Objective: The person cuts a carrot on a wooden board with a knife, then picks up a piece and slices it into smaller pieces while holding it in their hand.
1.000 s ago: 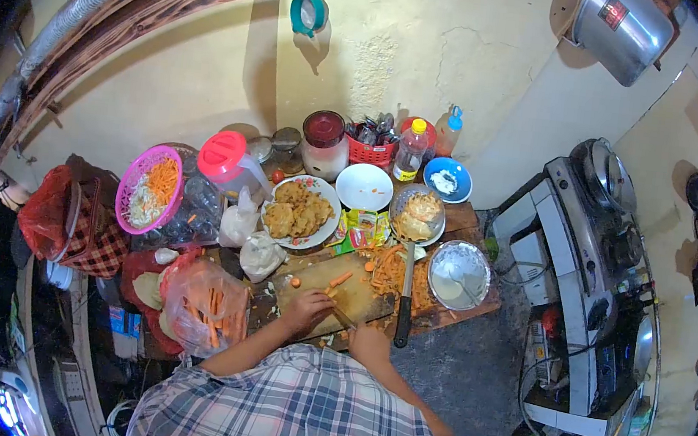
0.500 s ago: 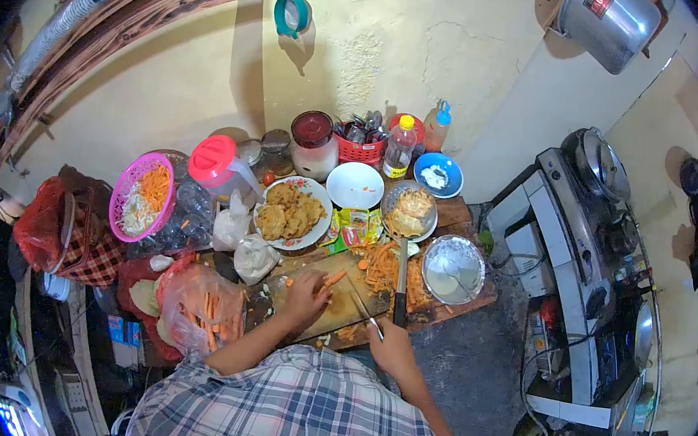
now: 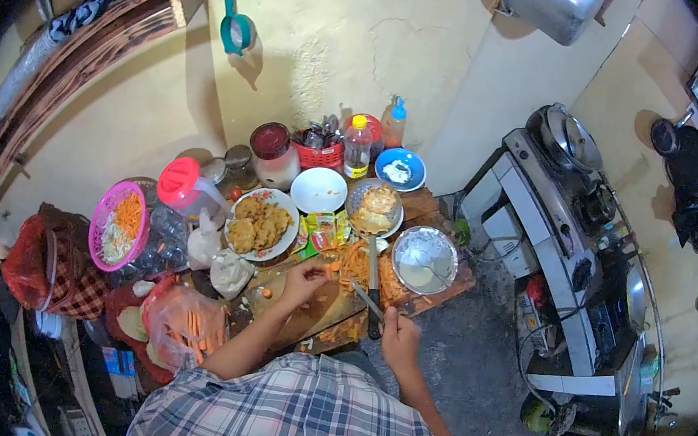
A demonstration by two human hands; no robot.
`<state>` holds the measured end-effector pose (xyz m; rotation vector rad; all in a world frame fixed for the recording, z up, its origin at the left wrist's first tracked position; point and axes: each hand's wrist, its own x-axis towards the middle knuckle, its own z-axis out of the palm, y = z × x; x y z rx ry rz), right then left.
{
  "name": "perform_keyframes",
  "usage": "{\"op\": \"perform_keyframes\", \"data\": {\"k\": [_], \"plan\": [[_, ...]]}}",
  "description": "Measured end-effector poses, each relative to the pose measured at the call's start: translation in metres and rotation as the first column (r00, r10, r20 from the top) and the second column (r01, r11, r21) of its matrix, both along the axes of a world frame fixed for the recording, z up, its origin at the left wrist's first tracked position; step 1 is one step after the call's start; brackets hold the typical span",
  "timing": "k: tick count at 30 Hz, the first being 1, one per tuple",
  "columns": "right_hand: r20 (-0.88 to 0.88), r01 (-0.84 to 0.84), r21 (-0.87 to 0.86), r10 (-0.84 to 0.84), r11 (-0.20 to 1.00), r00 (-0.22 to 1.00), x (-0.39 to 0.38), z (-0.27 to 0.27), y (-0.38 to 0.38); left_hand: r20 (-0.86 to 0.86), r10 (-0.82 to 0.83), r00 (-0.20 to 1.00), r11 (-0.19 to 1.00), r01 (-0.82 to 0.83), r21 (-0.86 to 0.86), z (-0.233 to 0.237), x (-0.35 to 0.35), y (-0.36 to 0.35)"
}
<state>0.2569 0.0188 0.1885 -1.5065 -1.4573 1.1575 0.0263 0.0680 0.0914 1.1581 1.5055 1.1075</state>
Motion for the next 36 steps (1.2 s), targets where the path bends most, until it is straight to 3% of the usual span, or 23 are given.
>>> {"op": "perform_keyframes", "data": {"k": [1,2,3,4,5,6,12,19,21,25,30,36], "plan": [[0.165,0.01,0.109,-0.028,0.994,0.986,0.003,0.002,0.004,0.304,-0.007,0.953,0.994,0.041,-0.103,0.014,0.004,0.002],[0.322,0.0,0.216,-0.072,0.976,0.944,0.005,0.005,0.008,0.578,0.02,0.816,0.976,0.11,-0.19,0.029,0.008,0.002],[0.322,0.004,0.219,-0.076,0.976,0.944,0.008,0.009,0.014,0.642,0.037,0.766,0.949,0.175,-0.263,0.056,0.013,-0.001],[0.384,-0.076,0.365,-0.076,0.928,0.92,0.01,0.014,0.02,0.642,0.033,0.766,0.948,0.179,-0.262,0.068,0.017,-0.003],[0.445,-0.164,0.493,-0.086,0.854,0.891,0.012,0.019,0.025,0.76,0.031,0.649,0.936,0.247,-0.249,0.076,0.021,-0.004],[0.444,-0.16,0.492,-0.088,0.856,0.892,0.015,0.025,0.031,0.857,0.037,0.514,0.923,0.31,-0.226,0.083,0.025,-0.006],[0.505,-0.254,0.601,-0.113,0.758,0.856,0.03,0.057,0.057,0.897,0.032,0.44,0.915,0.349,-0.203,0.115,0.036,-0.013],[0.472,-0.289,0.655,-0.079,0.698,0.878,0.043,0.06,0.077,0.89,0.036,0.454,0.929,0.312,-0.197,0.132,0.045,-0.012],[0.461,-0.286,0.659,-0.073,0.696,0.884,0.045,0.062,0.082,0.917,-0.021,0.397,0.943,0.313,-0.114,0.132,0.046,-0.011],[0.437,-0.303,0.684,-0.04,0.663,0.899,0.044,0.064,0.088,0.913,-0.054,0.404,0.945,0.317,-0.085,0.125,0.05,-0.007],[0.418,-0.296,0.713,-0.047,0.635,0.907,0.048,0.067,0.094,0.878,0.02,0.478,0.964,0.225,-0.144,0.133,0.06,-0.009],[0.387,-0.3,0.726,-0.006,0.619,0.922,0.053,0.066,0.095,0.871,-0.003,0.491,0.958,0.252,-0.139,0.128,0.068,-0.006]]}}
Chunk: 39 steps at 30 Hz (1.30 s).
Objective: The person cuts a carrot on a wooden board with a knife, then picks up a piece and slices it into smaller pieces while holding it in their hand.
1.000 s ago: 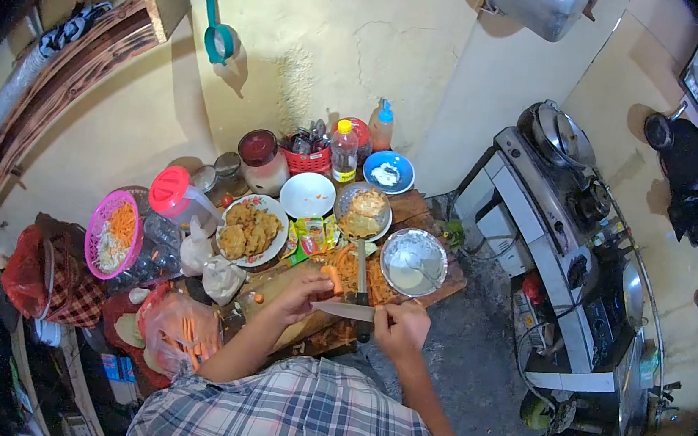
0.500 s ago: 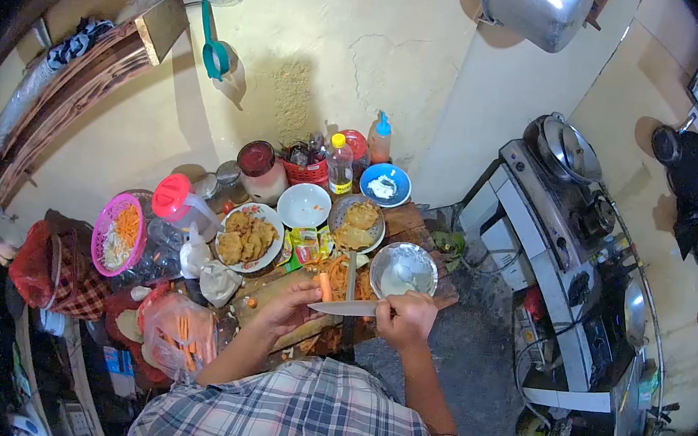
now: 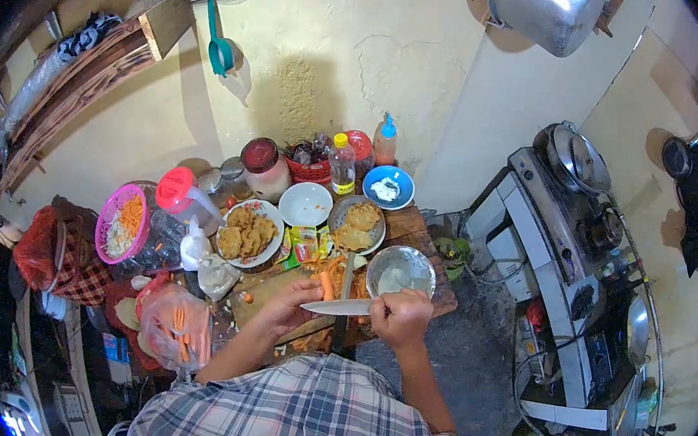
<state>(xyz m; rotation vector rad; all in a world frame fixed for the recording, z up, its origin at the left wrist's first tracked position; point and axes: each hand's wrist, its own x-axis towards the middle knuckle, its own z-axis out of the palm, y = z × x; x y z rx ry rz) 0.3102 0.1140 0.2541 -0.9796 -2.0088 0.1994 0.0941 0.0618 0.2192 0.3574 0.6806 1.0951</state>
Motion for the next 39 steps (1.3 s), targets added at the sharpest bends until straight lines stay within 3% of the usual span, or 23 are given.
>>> {"op": "perform_keyframes", "data": {"k": [13,16,27,39], "plan": [[0.013,-0.013,0.041,0.012,0.999,1.0,0.012,-0.007,0.006,-0.008,-0.017,1.0,0.999,0.017,0.031,-0.004,0.013,0.0],[0.003,-0.024,0.025,0.024,0.999,1.0,0.011,-0.011,0.007,0.055,-0.017,0.998,0.999,0.014,0.049,-0.003,0.012,0.0],[0.018,-0.062,0.027,0.062,0.998,0.998,0.005,-0.008,0.012,0.017,0.041,0.999,0.998,-0.04,-0.041,-0.009,0.015,0.002],[-0.028,-0.054,0.001,0.054,0.999,0.998,-0.006,-0.024,0.024,0.014,0.031,0.999,0.999,-0.03,-0.021,-0.015,0.013,0.006]]}}
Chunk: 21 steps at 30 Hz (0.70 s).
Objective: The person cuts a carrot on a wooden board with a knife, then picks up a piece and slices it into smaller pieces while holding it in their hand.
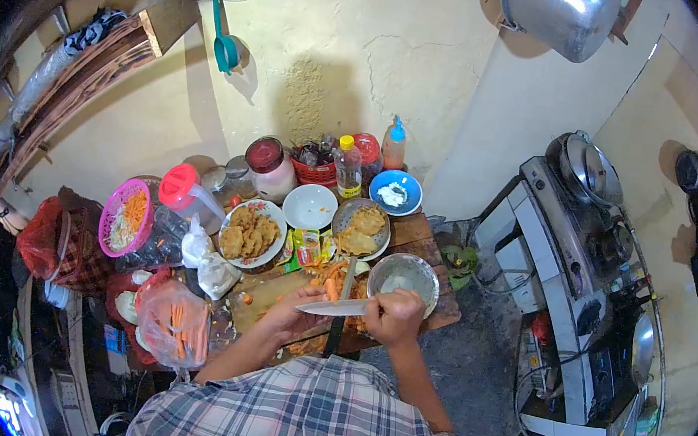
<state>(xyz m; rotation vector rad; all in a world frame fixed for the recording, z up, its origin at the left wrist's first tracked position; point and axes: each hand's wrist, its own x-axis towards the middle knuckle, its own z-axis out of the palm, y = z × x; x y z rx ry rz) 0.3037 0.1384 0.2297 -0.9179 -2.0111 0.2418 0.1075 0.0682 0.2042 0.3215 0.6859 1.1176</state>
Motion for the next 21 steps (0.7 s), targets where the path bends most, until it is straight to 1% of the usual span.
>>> {"op": "perform_keyframes", "data": {"k": [2,4,6,8,10,12,15,17,19,21], "plan": [[-0.006,-0.047,0.001,0.047,0.999,0.999,-0.006,-0.004,0.0,0.006,-0.013,1.0,1.0,0.013,0.019,-0.009,-0.001,0.002],[-0.009,-0.048,-0.006,0.048,0.999,0.999,-0.007,-0.003,0.001,0.011,-0.026,1.0,0.999,0.025,0.042,-0.013,-0.002,0.002],[-0.012,-0.049,-0.009,0.049,0.999,0.999,-0.008,-0.003,0.004,0.061,0.0,0.998,1.0,0.0,0.001,-0.014,-0.004,0.003],[-0.01,-0.012,-0.032,0.012,0.999,1.0,-0.008,-0.008,0.007,0.068,0.009,0.998,1.0,-0.009,0.001,-0.018,-0.005,0.003],[-0.015,-0.03,-0.03,0.03,0.999,0.999,-0.014,-0.008,0.006,0.074,0.017,0.997,1.0,-0.017,-0.001,-0.012,-0.003,0.003],[-0.022,-0.046,-0.031,0.045,0.998,0.999,-0.016,-0.007,0.005,-0.024,0.031,0.999,0.998,-0.033,-0.054,-0.002,0.003,0.002],[-0.049,-0.025,-0.048,0.022,0.999,0.999,-0.016,-0.005,0.007,-0.033,0.039,0.999,0.998,-0.04,-0.04,-0.002,0.001,0.001],[-0.012,-0.001,-0.098,0.0,0.995,1.0,-0.011,-0.008,0.011,-0.048,0.029,0.998,0.999,-0.03,-0.032,-0.007,0.003,-0.001],[-0.026,-0.029,-0.081,0.027,0.996,0.999,-0.019,-0.01,0.008,-0.063,0.02,0.998,0.999,-0.022,-0.029,-0.008,0.006,-0.002],[-0.043,-0.054,-0.062,0.051,0.997,0.998,-0.021,-0.01,0.006,0.098,0.014,0.995,0.999,-0.01,-0.035,-0.006,0.007,-0.001]]}}
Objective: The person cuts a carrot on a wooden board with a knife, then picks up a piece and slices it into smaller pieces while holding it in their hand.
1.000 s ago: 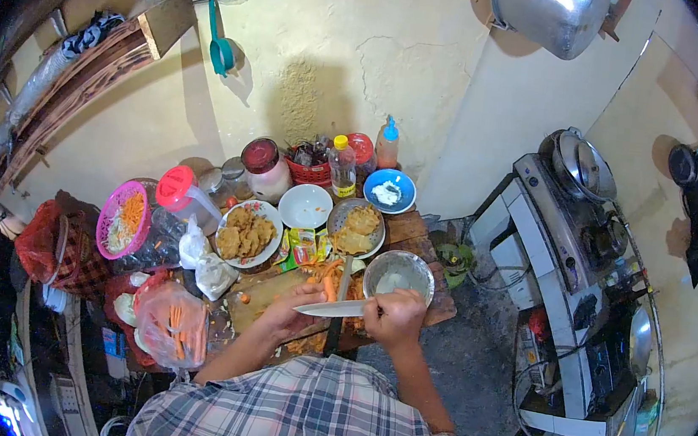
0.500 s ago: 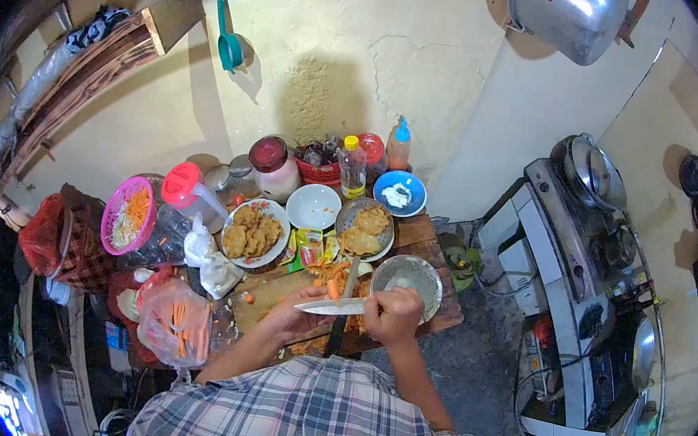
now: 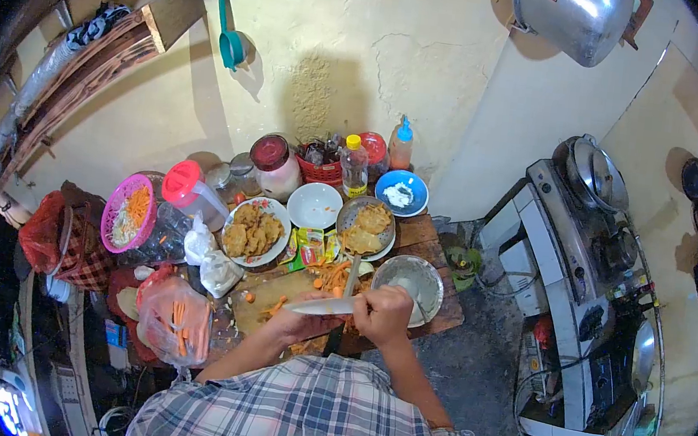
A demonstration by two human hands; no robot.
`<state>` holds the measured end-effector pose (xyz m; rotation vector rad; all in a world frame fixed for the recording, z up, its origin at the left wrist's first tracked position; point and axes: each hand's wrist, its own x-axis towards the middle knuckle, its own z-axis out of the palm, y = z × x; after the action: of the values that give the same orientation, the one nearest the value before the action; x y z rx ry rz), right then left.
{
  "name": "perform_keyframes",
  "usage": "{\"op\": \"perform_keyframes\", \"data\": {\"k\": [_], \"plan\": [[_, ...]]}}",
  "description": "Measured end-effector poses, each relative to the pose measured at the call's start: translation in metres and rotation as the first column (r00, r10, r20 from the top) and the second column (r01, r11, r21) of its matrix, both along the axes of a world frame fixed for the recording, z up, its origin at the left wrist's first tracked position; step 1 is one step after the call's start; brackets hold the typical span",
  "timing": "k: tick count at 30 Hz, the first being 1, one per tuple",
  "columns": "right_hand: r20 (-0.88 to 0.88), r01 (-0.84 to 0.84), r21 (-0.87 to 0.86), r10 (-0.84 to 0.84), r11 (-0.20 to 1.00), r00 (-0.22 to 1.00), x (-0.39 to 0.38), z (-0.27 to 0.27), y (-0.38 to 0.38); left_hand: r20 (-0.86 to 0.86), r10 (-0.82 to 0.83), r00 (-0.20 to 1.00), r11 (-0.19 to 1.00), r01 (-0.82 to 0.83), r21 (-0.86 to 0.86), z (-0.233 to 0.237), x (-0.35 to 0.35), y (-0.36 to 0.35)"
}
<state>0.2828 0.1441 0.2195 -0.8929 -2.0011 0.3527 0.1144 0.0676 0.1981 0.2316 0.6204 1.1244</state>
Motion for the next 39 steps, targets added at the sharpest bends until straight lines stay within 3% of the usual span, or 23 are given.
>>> {"op": "perform_keyframes", "data": {"k": [4,7,10,15,19,24,28,33,37,39], "plan": [[-0.009,-0.026,-0.047,0.025,0.999,1.0,0.007,-0.007,0.005,0.019,-0.032,0.999,0.999,0.031,0.042,-0.014,-0.014,0.001],[0.005,-0.017,-0.061,0.017,0.998,1.0,0.005,-0.004,0.003,-0.076,0.031,0.997,0.997,-0.026,0.067,-0.009,-0.014,-0.002],[0.0,-0.038,-0.043,0.038,0.998,0.999,0.001,-0.004,0.0,-0.056,-0.008,0.998,1.0,0.008,0.007,-0.001,-0.009,-0.003],[0.052,0.013,-0.074,-0.009,0.997,0.999,0.004,-0.008,0.005,-0.162,0.032,0.986,0.999,-0.036,-0.021,-0.003,-0.011,-0.002],[-0.005,-0.002,-0.047,0.001,0.999,1.0,-0.004,-0.004,-0.002,-0.074,0.044,0.996,0.998,-0.047,-0.04,0.001,-0.007,-0.004],[-0.014,0.045,-0.07,-0.046,0.997,0.999,-0.002,-0.016,0.004,-0.234,0.04,0.971,0.998,-0.03,0.047,0.005,-0.009,-0.005],[-0.054,0.033,-0.021,-0.035,0.999,0.998,-0.011,-0.009,-0.003,-0.08,0.027,0.996,0.999,-0.03,-0.035,-0.002,-0.006,-0.004],[-0.016,0.064,-0.052,-0.065,0.997,0.998,-0.005,-0.017,0.002,-0.278,0.003,0.961,0.997,-0.025,-0.076,0.015,-0.006,-0.003],[-0.041,0.054,-0.032,-0.055,0.998,0.998,-0.016,-0.009,-0.006,-0.231,0.025,0.973,1.0,-0.026,-0.004,0.001,-0.003,-0.004],[-0.028,0.06,-0.036,-0.061,0.998,0.998,-0.016,-0.01,-0.005,-0.285,0.019,0.958,1.0,-0.016,0.011,0.008,-0.005,-0.003]]}}
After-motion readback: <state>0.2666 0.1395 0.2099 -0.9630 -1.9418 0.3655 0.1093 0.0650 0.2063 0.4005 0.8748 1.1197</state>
